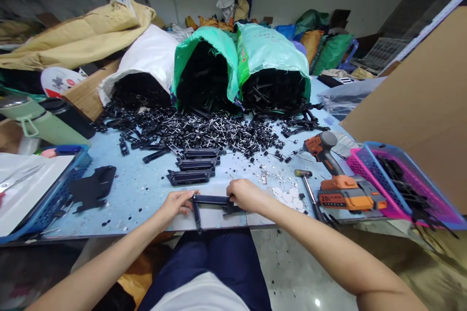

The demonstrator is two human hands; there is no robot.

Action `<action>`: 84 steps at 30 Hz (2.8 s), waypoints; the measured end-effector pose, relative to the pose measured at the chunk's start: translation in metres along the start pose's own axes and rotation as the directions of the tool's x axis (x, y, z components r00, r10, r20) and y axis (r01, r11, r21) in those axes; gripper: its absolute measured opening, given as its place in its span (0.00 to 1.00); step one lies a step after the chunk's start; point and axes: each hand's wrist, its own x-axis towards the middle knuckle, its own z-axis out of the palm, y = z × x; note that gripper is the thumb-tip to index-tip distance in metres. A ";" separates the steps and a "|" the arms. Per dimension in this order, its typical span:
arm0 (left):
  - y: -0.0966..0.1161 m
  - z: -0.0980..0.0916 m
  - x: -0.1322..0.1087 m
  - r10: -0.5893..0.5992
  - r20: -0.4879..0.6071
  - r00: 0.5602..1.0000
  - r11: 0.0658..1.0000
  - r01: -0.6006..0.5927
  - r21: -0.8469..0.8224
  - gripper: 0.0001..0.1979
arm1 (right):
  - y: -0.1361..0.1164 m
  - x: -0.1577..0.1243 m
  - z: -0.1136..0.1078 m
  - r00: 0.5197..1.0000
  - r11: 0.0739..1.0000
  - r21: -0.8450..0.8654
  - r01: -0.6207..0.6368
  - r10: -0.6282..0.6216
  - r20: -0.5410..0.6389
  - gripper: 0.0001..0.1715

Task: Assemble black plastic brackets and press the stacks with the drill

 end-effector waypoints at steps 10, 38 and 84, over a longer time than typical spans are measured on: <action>0.001 -0.002 0.002 0.070 0.017 0.997 0.976 -0.072 0.206 0.21 | 0.012 -0.027 0.039 0.948 0.984 0.127 0.122 -0.078 -0.309 0.13; -0.004 0.035 -0.018 0.620 0.538 0.571 -0.087 -0.632 0.770 0.18 | 0.028 -0.033 0.062 0.904 0.991 -0.124 0.057 -0.103 -0.415 0.34; 0.022 -0.069 -0.013 0.883 -0.177 0.436 0.404 -0.511 0.758 0.05 | 0.090 0.083 -0.054 0.483 0.980 0.173 0.094 0.107 -0.869 0.15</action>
